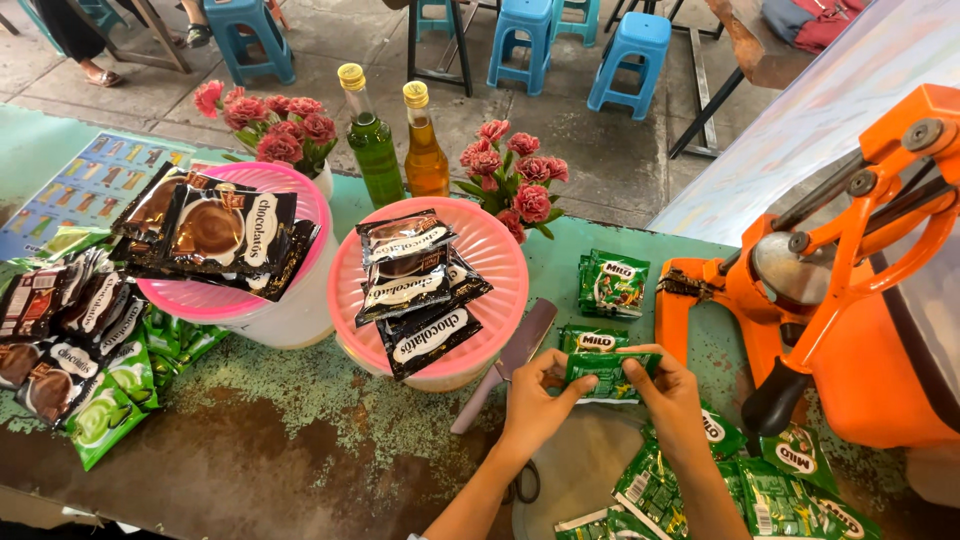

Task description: The person organizes drink powder packets on a table, arranging them into neat stacks and moving them to different areas of the workspace using both hands.

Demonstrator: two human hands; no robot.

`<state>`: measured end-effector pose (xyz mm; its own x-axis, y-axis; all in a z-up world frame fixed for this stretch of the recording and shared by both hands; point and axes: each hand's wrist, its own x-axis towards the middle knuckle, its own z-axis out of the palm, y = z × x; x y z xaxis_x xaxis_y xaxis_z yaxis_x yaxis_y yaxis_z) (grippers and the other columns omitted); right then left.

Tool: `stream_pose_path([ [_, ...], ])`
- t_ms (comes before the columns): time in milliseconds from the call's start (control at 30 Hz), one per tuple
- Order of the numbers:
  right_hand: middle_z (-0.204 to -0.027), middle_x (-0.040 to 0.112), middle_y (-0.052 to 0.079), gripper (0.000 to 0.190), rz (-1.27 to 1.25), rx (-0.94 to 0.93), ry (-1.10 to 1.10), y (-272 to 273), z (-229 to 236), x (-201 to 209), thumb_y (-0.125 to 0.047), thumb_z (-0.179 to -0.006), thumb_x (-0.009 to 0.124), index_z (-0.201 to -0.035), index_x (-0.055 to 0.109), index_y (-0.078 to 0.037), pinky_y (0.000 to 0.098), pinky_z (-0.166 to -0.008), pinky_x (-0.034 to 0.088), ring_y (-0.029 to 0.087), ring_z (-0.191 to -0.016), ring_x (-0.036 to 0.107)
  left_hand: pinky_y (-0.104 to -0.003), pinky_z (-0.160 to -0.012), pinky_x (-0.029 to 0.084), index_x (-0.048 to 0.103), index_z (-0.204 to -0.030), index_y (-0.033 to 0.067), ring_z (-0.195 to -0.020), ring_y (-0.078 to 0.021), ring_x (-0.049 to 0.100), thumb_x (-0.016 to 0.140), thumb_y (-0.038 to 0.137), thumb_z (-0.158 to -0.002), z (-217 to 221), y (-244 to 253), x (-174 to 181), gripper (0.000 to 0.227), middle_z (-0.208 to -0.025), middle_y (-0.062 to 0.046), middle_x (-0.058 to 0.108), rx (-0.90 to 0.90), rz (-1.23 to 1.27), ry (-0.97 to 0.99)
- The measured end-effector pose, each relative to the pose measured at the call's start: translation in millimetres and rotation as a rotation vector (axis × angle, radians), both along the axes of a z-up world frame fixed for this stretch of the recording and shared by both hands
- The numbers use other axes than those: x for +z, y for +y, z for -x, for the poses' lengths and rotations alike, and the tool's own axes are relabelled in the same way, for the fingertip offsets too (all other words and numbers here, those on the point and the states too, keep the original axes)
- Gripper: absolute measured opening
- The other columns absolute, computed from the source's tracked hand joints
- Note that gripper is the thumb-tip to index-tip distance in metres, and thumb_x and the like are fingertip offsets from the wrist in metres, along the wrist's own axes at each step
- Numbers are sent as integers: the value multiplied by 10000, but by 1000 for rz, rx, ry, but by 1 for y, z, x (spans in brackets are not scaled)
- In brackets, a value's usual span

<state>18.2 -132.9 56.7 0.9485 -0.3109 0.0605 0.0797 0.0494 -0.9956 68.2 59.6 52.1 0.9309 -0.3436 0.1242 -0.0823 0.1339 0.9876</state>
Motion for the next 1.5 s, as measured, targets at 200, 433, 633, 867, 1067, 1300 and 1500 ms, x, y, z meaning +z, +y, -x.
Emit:
stream_pose_path([
  [200, -1021, 778, 59, 350, 14, 115, 152, -2, 0, -21, -69, -809, 806, -1132, 689, -2, 291, -780, 549, 97, -887, 683, -222, -728, 544, 678, -962, 48, -825, -39, 659, 808, 158, -907, -1, 3, -2, 178, -884, 18, 732, -3, 168, 11],
  [433, -1023, 781, 86, 346, -32, 55, 125, -2, -4, -22, -80, -826, 805, -1142, 692, 2, 285, -777, 556, 122, -888, 700, -220, -625, 461, 715, -1000, 35, -749, -39, 597, 847, 131, -850, 1, 2, -3, 221, -821, 9, 698, -7, -57, 51],
  [633, -952, 768, 65, 296, 10, 57, 138, -13, -13, -36, -80, -811, 824, -1071, 707, -1, 276, -722, 528, 105, -835, 670, -219, -650, 532, 742, -1011, 17, -746, -55, 678, 866, 106, -810, -4, 4, -9, 253, -863, -30, 766, 64, 96, 27],
  [867, -901, 751, 69, 271, 61, 30, 154, -20, -19, -45, -80, -818, 838, -1037, 711, 15, 279, -689, 503, 109, -792, 638, -258, -638, 574, 756, -939, -7, -727, -94, 721, 886, 183, -791, -7, 10, 3, 275, -855, -69, 762, 161, -91, -174],
  [1067, -989, 784, 72, 315, -48, 144, 183, -18, -16, -45, -93, -790, 818, -1069, 701, -5, 296, -762, 574, 113, -862, 705, -246, -648, 549, 716, -877, -5, -740, -77, 697, 868, 161, -825, -7, 7, -11, 232, -825, -48, 740, 123, -20, -115],
  [1300, -982, 788, 93, 315, -65, 141, 186, -10, -14, -48, -91, -801, 821, -1072, 724, 35, 313, -737, 570, 121, -831, 702, -229, -666, 523, 660, -866, 4, -762, -45, 663, 853, 119, -834, -4, 4, -16, 227, -812, -4, 698, 72, 69, -86],
  [1500, -945, 794, 91, 282, -49, 143, 197, -9, -12, -45, -72, -801, 829, -1042, 737, 41, 312, -712, 566, 128, -792, 703, -223, -650, 476, 637, -850, 15, -740, -33, 606, 844, 114, -848, -3, 5, -15, 230, -783, 17, 644, 47, 65, -92],
])
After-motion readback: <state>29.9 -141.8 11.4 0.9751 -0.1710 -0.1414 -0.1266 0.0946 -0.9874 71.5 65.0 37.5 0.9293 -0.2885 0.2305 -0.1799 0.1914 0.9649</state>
